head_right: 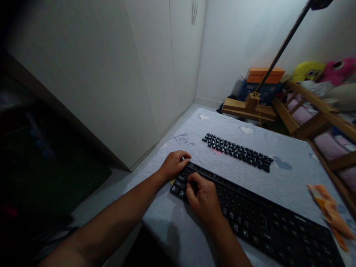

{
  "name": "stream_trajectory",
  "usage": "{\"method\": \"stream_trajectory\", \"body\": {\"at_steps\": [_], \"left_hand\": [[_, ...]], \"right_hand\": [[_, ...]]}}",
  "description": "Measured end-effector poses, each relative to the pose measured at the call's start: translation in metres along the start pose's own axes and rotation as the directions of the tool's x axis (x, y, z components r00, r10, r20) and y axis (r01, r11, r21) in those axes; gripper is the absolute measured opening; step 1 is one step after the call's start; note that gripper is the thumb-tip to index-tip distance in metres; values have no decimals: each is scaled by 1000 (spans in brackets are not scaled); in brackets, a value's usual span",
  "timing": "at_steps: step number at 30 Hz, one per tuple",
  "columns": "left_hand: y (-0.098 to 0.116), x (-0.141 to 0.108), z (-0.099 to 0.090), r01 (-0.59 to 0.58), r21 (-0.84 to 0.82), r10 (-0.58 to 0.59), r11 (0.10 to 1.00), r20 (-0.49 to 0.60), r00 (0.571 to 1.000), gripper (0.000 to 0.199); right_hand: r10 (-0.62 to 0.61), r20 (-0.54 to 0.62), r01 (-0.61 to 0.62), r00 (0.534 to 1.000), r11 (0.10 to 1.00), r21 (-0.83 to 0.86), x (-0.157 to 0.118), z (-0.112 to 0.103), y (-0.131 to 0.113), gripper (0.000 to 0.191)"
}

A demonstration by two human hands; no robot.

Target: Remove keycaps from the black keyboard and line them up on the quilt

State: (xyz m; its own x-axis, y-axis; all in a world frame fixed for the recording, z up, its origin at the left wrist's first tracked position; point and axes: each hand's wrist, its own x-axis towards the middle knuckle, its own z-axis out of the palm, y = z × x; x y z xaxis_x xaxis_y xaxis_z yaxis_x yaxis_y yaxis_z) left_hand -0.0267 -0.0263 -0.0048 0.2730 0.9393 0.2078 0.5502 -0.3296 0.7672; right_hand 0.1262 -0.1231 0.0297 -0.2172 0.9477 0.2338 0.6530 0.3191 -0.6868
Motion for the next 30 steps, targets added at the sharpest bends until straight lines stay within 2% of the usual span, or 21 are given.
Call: {"method": "stream_trajectory", "body": {"at_steps": [5, 11, 22, 30], "left_hand": [[-1, 0, 0, -14, 8, 14, 1000, -7, 1000, 19], [-1, 0, 0, -1, 11, 1, 1000, 6, 1000, 19], [-1, 1, -1, 1, 6, -1, 1000, 1, 1000, 19], [-1, 1, 0, 1, 3, -1, 1000, 1, 1000, 19]], "right_hand": [[-18, -7, 18, 1000, 1000, -10, -1, 1, 4, 10], [-21, 42, 20, 999, 1000, 12, 0, 0, 1, 10], [-163, 83, 168, 983, 984, -56, -1, -1, 1, 12], [-181, 63, 181, 981, 983, 0, 0, -3, 3, 13]]}}
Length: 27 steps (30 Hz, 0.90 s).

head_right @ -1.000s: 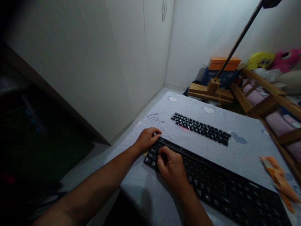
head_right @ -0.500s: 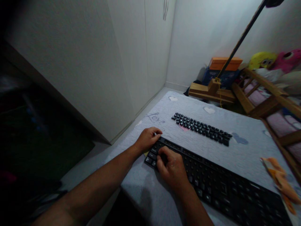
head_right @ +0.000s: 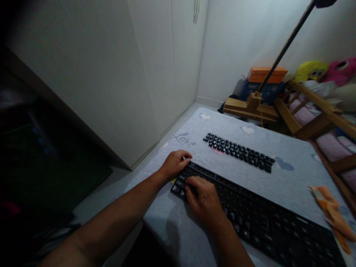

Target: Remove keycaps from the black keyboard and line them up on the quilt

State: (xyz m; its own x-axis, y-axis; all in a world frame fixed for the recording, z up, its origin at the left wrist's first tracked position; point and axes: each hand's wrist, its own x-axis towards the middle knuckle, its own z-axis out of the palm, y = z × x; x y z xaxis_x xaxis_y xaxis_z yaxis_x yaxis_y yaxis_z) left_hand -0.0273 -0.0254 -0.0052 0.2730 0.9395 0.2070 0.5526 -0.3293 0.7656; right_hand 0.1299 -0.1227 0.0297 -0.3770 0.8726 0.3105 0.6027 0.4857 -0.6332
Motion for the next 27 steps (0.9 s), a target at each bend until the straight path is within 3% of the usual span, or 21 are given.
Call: {"method": "stream_trajectory", "body": {"at_steps": [8, 16, 27], "left_hand": [[-1, 0, 0, -12, 6, 12, 1000, -3, 1000, 18], [-1, 0, 0, -16, 10, 16, 1000, 0, 1000, 18], [-2, 0, 2, -21, 21, 22, 1000, -17, 1000, 18]], "right_hand": [[77, 17, -78, 997, 991, 111, 0, -4, 8, 12], [37, -11, -36, 999, 997, 72, -1, -4, 12, 12], [109, 11, -110, 994, 990, 86, 2, 1, 6, 15]]}}
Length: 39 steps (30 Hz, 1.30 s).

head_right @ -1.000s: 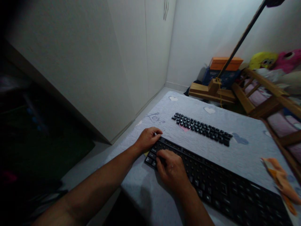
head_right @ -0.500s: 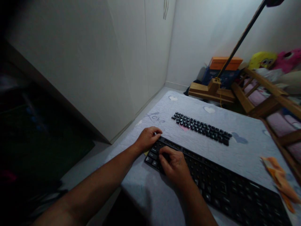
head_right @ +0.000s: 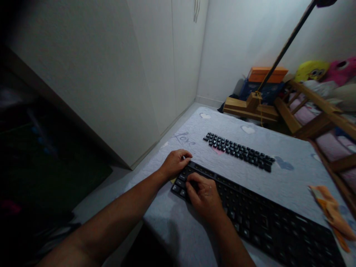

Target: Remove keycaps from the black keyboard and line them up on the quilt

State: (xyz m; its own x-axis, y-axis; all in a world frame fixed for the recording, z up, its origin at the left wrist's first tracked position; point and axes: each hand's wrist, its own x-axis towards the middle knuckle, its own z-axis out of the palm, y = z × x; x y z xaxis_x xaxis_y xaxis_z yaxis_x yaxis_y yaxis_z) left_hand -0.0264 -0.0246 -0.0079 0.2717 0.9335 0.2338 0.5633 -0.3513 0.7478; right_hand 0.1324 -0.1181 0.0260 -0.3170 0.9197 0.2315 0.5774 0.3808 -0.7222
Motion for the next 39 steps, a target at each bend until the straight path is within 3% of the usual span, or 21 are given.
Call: {"method": "stream_trajectory", "body": {"at_steps": [10, 24, 33, 39], "left_hand": [[1, -1, -1, 12, -4, -12, 1000, 10, 1000, 19], [2, -1, -1, 15, -1, -15, 1000, 6, 1000, 18], [3, -1, -2, 13, 4, -13, 1000, 12, 1000, 19], [3, -1, -2, 11, -2, -11, 1000, 6, 1000, 18]], "right_hand": [[92, 24, -92, 995, 996, 12, 8, 3, -4, 16], [92, 51, -94, 994, 995, 27, 11, 8, -8, 11], [8, 14, -8, 1000, 999, -45, 11, 9, -6, 11], [25, -6, -26, 1000, 999, -48, 11, 12, -4, 11]]}}
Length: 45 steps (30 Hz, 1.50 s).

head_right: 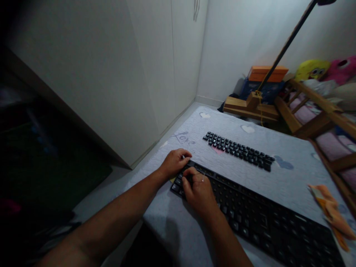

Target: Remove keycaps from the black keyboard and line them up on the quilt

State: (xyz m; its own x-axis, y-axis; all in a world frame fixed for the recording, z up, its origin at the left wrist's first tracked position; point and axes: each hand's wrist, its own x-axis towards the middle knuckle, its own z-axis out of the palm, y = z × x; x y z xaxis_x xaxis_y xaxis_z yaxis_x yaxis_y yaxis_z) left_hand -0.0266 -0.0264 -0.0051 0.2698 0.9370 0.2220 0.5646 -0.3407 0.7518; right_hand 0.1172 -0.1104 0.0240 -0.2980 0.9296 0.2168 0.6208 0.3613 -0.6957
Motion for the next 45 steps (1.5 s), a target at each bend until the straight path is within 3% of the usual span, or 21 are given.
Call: {"method": "stream_trajectory", "body": {"at_steps": [5, 12, 22, 45], "left_hand": [[-1, -1, 1, 9, -21, -9, 1000, -3, 1000, 19], [-1, 0, 0, 11, -25, -11, 1000, -3, 1000, 19], [-1, 0, 0, 30, -25, -30, 999, -1, 1000, 18], [2, 0, -1, 27, -11, -27, 1000, 1, 1000, 18]], "right_hand": [[-11, -66, 10, 998, 1000, -18, -1, 2, 1, 10], [32, -53, -33, 998, 999, -13, -1, 1, -1, 12], [-13, -92, 13, 996, 1000, -4, -4, 5, 9, 10], [190, -88, -196, 978, 979, -62, 5, 4, 2, 11]]}}
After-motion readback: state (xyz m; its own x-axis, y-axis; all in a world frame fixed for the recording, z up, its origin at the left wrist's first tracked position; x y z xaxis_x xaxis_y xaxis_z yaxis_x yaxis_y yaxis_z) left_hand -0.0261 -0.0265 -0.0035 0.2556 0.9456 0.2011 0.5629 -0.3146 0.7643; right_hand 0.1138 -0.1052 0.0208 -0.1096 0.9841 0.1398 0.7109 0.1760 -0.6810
